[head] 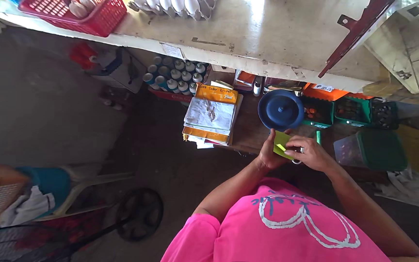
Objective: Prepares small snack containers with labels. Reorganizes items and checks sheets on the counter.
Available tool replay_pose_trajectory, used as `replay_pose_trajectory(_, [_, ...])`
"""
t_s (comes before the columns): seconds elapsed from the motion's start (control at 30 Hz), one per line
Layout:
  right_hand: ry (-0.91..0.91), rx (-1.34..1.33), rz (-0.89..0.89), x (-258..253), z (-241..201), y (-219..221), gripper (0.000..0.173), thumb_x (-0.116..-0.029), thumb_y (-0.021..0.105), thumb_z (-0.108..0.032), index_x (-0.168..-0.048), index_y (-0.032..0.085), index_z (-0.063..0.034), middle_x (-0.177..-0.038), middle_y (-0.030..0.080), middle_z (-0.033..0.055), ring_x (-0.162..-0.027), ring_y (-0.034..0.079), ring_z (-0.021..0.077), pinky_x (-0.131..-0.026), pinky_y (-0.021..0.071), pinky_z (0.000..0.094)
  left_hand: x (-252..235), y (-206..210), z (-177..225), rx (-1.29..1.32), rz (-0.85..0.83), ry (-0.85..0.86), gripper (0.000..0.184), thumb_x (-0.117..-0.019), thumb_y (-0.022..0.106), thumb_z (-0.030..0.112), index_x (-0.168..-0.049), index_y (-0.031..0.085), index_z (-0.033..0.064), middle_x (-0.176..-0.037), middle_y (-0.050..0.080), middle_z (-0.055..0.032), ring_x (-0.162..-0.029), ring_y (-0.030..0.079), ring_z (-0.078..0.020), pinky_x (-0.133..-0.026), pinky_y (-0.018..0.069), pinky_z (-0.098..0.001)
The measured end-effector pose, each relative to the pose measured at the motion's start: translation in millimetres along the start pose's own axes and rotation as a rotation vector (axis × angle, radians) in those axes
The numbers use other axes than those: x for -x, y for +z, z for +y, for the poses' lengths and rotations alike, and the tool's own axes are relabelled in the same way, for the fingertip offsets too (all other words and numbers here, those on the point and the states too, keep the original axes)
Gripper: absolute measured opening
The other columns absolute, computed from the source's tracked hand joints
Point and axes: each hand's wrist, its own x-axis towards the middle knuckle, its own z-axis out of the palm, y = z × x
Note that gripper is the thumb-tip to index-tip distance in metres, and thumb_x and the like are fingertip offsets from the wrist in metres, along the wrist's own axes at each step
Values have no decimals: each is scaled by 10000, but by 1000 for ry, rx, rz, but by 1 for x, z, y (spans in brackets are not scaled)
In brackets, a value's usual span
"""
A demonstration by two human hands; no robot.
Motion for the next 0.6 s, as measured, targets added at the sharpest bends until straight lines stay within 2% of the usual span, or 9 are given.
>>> replay_pose_trajectory(0.1, [-15,74,61,1,-5,0,257,-996,585,-146,-1003,765,37,-1058,734,202,-956,713,256,-882,570,373,0,0,1,-17,21,20,723,-1050,47,603,-1366,496,133,-1017,715,-94,-953,707,-221,-850,583,-396])
replay_pose_trajectory(0.23, [12,118,146,-1,-7,-2,207,-951,666,-147,-966,760,36,-1002,737,191,-913,714,262,-854,572,393,1,0,2,-26,18,5,705,-1054,55,598,-1369,488,139,-1058,713,-100,-978,709,-233,-853,589,-404])
replay_pose_trajectory(0.33, [-69,116,132,0,-5,-4,205,-948,679,-165,-965,767,19,-1006,738,181,-932,715,263,-868,574,388,1,0,2,-48,-6,8,704,-1058,67,593,-1338,516,129,-1057,714,-92,-980,705,-219,-859,586,-396])
replay_pose_trajectory(0.37, [-99,120,111,0,-6,-5,217,-974,644,-158,-1002,774,14,-1028,737,182,-957,713,270,-891,568,390,2,1,3,-64,-11,6,707,-1059,68,590,-1304,540,124,-1047,718,-85,-977,706,-211,-860,586,-389])
replay_pose_trajectory(0.43, [-114,124,134,0,-7,-5,230,-996,610,-142,-1049,777,7,-999,733,175,-923,710,261,-875,570,377,5,6,4,-97,-17,-4,731,-1057,57,593,-1199,584,107,-1023,725,-89,-973,708,-209,-860,586,-390])
replay_pose_trajectory(0.5, [-101,139,236,-2,-7,-5,187,-955,671,-151,-982,772,4,-931,736,156,-863,713,231,-822,582,354,7,7,4,-125,-57,-14,746,-1054,40,587,-1152,596,100,-1034,723,-97,-996,704,-215,-879,580,-396])
replay_pose_trajectory(0.53, [-97,160,278,-4,-8,-6,173,-930,704,-156,-941,761,7,-924,731,160,-863,709,245,-816,579,374,7,6,3,-139,-81,-18,749,-1054,33,582,-1156,595,97,-1045,722,-100,-1006,702,-218,-886,578,-395])
replay_pose_trajectory(0.6, [-89,224,302,-6,-9,-8,180,-922,719,-162,-915,737,17,-1008,703,195,-967,684,324,-874,552,465,8,7,3,-167,-119,-19,741,-1055,34,574,-1193,588,101,-1073,720,-97,-1023,699,-215,-899,574,-389])
